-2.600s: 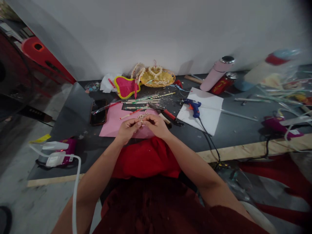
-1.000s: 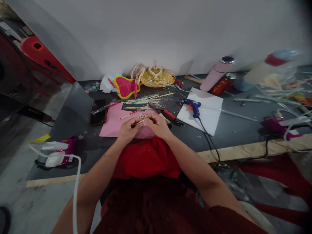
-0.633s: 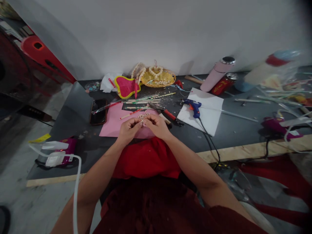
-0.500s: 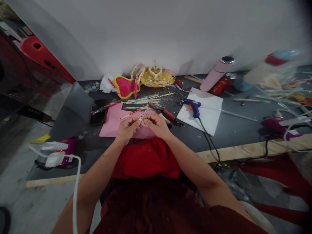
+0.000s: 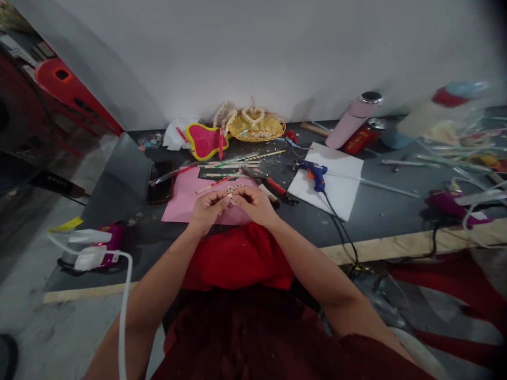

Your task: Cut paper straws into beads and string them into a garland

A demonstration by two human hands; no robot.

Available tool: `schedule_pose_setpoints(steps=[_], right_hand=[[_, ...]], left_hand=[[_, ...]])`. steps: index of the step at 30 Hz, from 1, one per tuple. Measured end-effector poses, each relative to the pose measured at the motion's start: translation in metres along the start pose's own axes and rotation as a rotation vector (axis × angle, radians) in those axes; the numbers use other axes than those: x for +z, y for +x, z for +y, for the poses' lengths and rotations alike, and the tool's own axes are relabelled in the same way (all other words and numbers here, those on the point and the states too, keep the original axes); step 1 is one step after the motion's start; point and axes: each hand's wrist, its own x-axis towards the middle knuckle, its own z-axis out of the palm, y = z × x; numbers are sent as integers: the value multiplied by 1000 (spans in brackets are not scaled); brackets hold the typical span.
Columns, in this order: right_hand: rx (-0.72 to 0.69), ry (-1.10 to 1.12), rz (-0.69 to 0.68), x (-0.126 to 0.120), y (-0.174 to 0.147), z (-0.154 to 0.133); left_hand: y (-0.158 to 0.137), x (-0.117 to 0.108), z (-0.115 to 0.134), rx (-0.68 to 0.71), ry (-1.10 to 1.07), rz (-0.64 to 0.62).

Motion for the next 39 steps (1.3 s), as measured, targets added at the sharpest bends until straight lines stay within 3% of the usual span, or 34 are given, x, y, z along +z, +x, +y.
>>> schedule_pose_setpoints(steps=[9, 16, 22, 31, 39], right_hand=[[-38, -51, -9, -1, 0, -1], [9, -27, -37, -4, 0, 1], [59, -106, -21, -3, 1, 1], [159, 126, 41, -1, 3, 1], [206, 120, 60, 4, 1, 1]], left_hand=[[1, -1, -1, -14, 29, -3], [1, -4, -4, -15, 77, -40], [1, -3, -10, 77, 264, -35], [-4, 1, -6, 237, 433, 68], [-6, 2, -6, 277, 482, 107]])
